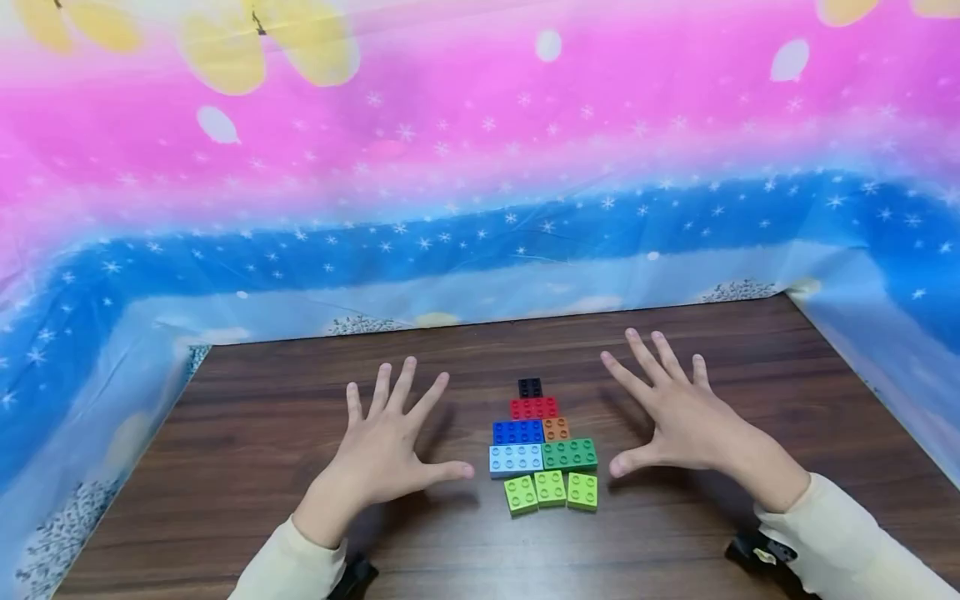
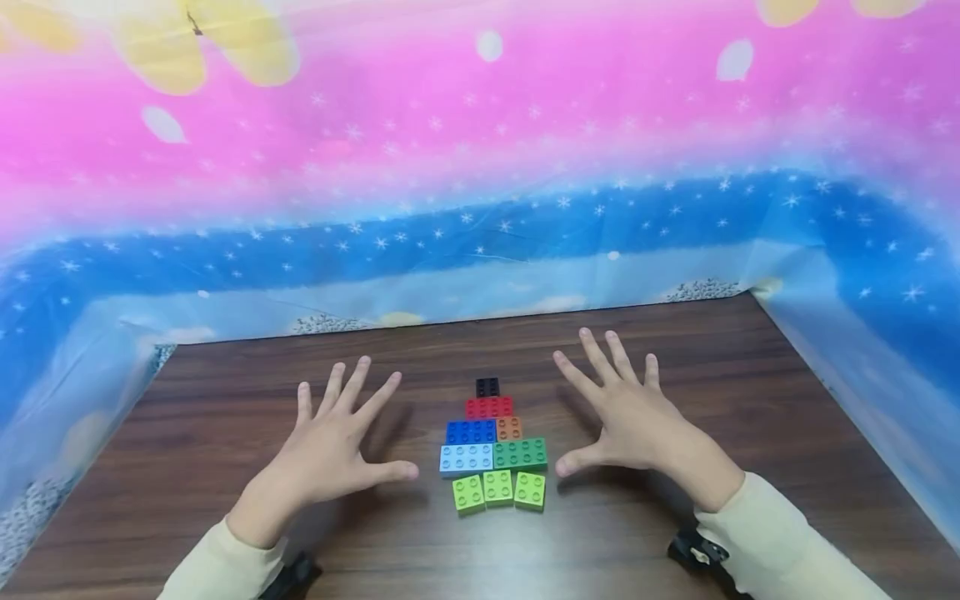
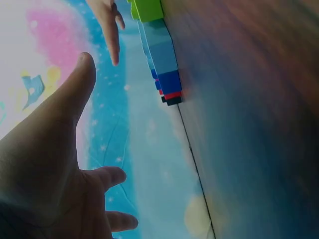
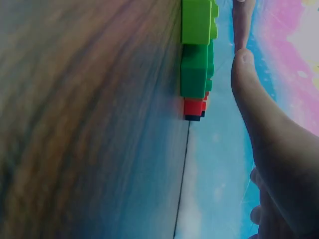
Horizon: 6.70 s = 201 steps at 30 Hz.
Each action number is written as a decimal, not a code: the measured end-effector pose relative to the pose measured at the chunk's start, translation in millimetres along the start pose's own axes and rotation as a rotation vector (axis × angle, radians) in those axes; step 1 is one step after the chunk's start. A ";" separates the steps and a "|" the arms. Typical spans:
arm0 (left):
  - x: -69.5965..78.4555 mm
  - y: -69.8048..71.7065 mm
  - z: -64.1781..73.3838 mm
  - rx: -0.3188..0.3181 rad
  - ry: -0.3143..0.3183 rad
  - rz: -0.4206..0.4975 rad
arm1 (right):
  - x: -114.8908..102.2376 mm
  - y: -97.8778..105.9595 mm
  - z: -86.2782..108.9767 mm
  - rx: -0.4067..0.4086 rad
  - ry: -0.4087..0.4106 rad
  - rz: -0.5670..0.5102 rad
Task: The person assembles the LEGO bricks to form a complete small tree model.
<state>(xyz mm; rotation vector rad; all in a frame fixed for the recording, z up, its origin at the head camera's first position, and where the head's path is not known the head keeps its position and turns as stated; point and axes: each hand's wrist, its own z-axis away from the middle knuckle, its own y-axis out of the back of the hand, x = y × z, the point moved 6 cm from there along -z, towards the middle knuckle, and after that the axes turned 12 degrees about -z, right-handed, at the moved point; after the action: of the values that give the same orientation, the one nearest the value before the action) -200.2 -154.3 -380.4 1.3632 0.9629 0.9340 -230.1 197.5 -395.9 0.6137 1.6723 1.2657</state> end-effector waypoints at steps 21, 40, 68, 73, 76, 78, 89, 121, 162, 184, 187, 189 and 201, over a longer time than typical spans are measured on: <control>24.7 -23.2 -1.5 -0.131 -0.094 0.350 | -12.3 -12.0 1.3 0.070 0.183 -0.138; 53.7 -19.1 9.5 0.077 -0.134 0.798 | -88.7 -25.4 4.9 0.337 0.595 -0.400; 98.8 -21.9 30.7 -0.087 -0.499 0.525 | -116.5 -50.2 28.9 0.048 0.812 -0.275; 100.2 -21.5 31.6 -0.106 -0.528 0.510 | -114.6 -46.8 28.8 0.026 0.795 -0.359; 100.3 -22.4 31.2 -0.156 -0.518 0.480 | -111.9 -43.0 27.0 0.011 0.755 -0.472; 100.6 -23.7 30.7 -0.186 -0.507 0.458 | -109.6 -41.5 26.0 0.009 0.722 -0.537; 98.9 -26.0 29.5 -0.147 -0.494 0.616 | -99.1 -31.7 19.8 0.132 0.652 -0.725; 97.4 -58.0 17.8 -0.363 -0.197 1.215 | -98.2 -40.1 19.5 0.055 0.485 -0.955; 101.2 -56.1 21.1 -0.293 -0.225 1.151 | -106.9 -42.1 22.6 0.151 0.507 -0.835; 103.2 -58.5 20.9 -0.267 -0.205 1.144 | -106.7 -44.3 24.3 0.165 0.528 -0.842; 102.5 -57.8 20.8 -0.265 -0.211 1.135 | -108.0 -43.8 23.9 0.155 0.541 -0.819; 102.1 -57.4 20.2 -0.264 -0.210 1.128 | -108.7 -43.1 23.1 0.146 0.545 -0.806; 104.9 -55.1 20.2 -0.215 -0.194 1.099 | -111.2 -39.2 23.5 0.098 0.546 -0.742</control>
<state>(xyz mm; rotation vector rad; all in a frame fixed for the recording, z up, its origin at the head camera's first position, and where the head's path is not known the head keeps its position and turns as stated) -146.3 -62.9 -436.9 1.7476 -0.1273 1.5986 -153.8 104.6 -392.3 -0.3375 2.1265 0.8305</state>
